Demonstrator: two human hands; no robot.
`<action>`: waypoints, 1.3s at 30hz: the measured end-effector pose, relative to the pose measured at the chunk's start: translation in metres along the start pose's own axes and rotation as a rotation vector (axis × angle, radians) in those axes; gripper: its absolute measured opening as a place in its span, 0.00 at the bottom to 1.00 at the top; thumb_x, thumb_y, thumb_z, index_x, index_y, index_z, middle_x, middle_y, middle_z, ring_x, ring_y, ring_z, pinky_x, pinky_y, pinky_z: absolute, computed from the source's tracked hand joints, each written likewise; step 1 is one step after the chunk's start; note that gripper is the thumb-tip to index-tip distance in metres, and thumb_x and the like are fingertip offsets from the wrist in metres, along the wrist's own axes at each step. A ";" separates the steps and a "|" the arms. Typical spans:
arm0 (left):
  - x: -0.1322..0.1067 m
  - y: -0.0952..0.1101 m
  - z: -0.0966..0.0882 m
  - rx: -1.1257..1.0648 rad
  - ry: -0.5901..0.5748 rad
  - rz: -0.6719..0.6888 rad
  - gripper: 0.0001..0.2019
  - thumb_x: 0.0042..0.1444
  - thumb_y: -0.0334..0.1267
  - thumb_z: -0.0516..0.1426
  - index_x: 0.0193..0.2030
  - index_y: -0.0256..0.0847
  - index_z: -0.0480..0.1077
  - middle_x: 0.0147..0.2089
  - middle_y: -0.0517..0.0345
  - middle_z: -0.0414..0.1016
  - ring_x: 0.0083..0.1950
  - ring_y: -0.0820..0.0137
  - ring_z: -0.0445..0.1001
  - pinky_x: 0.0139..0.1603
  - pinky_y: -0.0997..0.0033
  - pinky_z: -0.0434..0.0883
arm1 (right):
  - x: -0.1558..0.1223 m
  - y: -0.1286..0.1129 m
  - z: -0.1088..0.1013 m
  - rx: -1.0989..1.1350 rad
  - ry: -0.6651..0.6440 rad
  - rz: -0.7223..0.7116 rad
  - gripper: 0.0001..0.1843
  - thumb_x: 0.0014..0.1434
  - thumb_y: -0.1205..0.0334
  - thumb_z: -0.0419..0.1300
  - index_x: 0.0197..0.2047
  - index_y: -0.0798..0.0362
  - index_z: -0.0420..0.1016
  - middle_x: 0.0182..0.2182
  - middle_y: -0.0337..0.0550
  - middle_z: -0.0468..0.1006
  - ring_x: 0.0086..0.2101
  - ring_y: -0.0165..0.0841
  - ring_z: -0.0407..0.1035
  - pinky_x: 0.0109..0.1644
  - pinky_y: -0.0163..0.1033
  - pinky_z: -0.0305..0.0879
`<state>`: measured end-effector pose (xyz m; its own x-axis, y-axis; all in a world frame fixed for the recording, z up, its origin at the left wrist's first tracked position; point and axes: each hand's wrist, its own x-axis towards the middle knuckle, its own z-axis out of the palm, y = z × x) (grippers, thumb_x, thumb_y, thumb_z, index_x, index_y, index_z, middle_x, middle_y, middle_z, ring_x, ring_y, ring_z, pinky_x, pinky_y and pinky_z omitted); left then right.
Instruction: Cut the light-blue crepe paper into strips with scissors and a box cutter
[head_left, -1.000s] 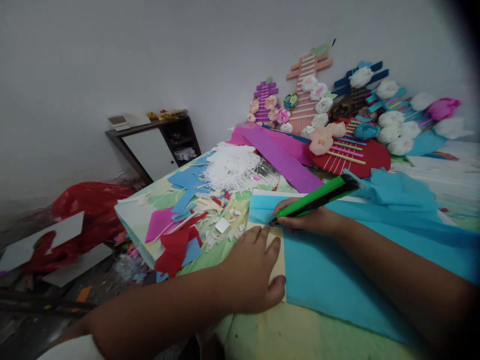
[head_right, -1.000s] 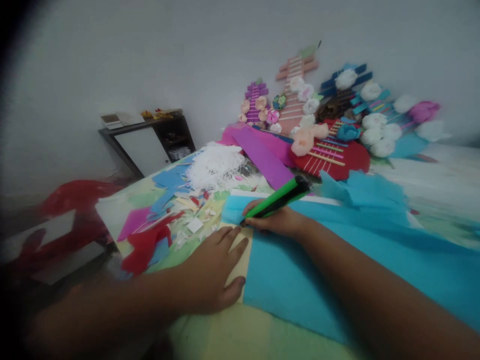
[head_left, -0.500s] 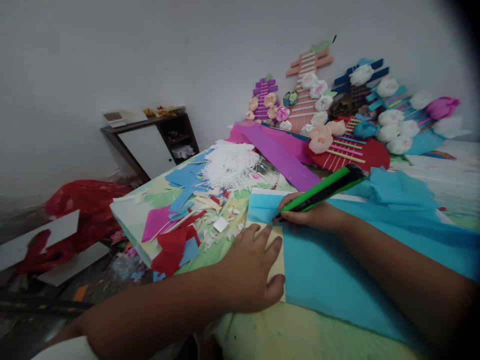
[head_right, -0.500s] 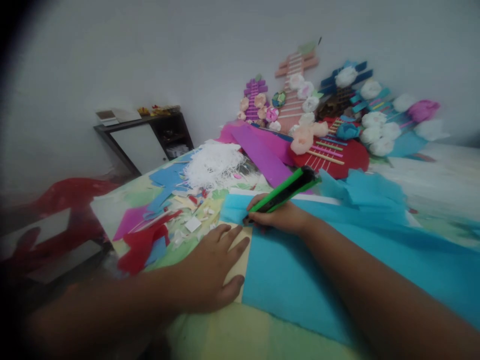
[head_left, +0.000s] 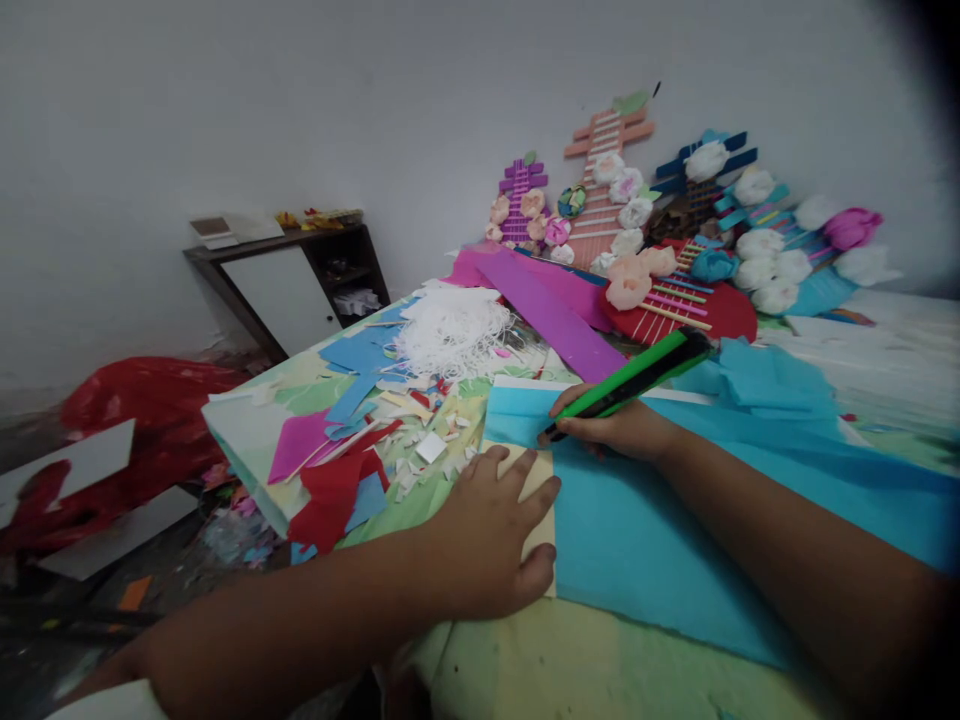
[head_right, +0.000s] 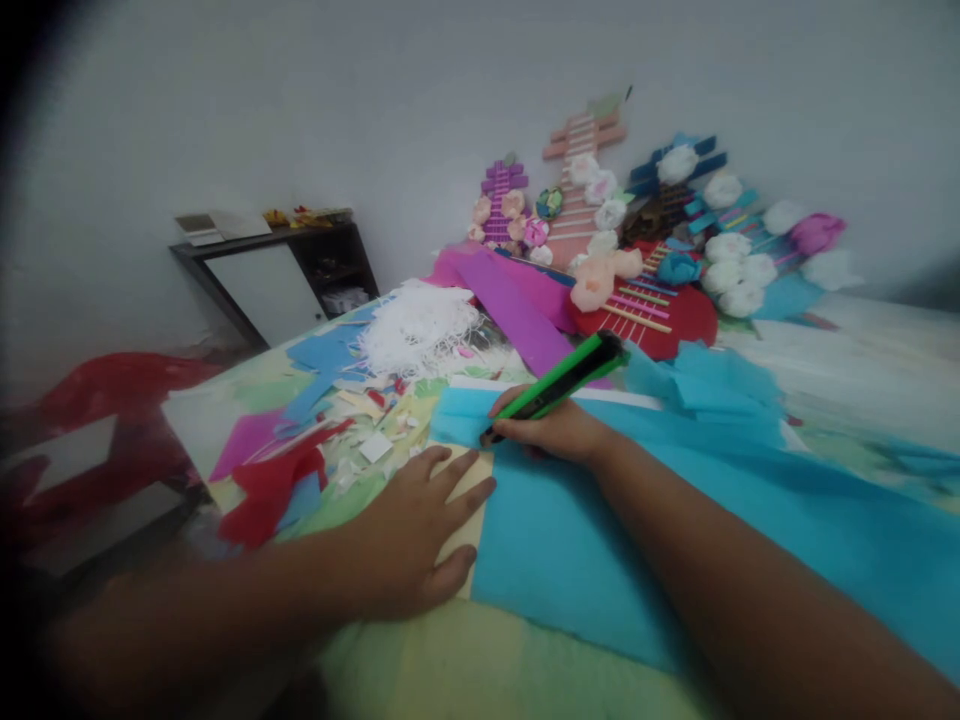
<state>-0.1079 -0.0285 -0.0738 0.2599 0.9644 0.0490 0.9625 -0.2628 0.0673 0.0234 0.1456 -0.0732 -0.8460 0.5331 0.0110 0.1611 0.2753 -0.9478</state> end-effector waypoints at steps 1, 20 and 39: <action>0.000 0.000 0.000 0.004 0.000 0.001 0.28 0.53 0.48 0.46 0.60 0.41 0.52 0.62 0.42 0.51 0.59 0.46 0.50 0.53 0.42 0.52 | 0.000 -0.001 -0.001 -0.010 0.008 -0.001 0.16 0.46 0.52 0.60 0.35 0.55 0.68 0.19 0.34 0.69 0.13 0.20 0.57 0.14 0.27 0.55; 0.001 0.000 0.000 0.005 -0.030 -0.020 0.29 0.52 0.49 0.46 0.61 0.43 0.51 0.63 0.42 0.48 0.60 0.46 0.47 0.54 0.43 0.51 | -0.001 -0.005 -0.002 -0.083 -0.037 0.009 0.14 0.47 0.54 0.59 0.34 0.54 0.69 0.22 0.36 0.72 0.14 0.20 0.57 0.14 0.27 0.55; 0.002 0.001 0.000 0.024 -0.038 -0.001 0.29 0.53 0.48 0.46 0.60 0.40 0.52 0.62 0.38 0.49 0.60 0.44 0.48 0.52 0.41 0.52 | -0.001 -0.006 -0.004 -0.139 -0.152 -0.010 0.13 0.48 0.55 0.58 0.35 0.54 0.68 0.28 0.39 0.74 0.16 0.21 0.61 0.17 0.28 0.60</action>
<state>-0.1061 -0.0267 -0.0737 0.2610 0.9653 0.0115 0.9643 -0.2613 0.0434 0.0253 0.1466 -0.0665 -0.9132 0.4058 -0.0384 0.2123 0.3931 -0.8946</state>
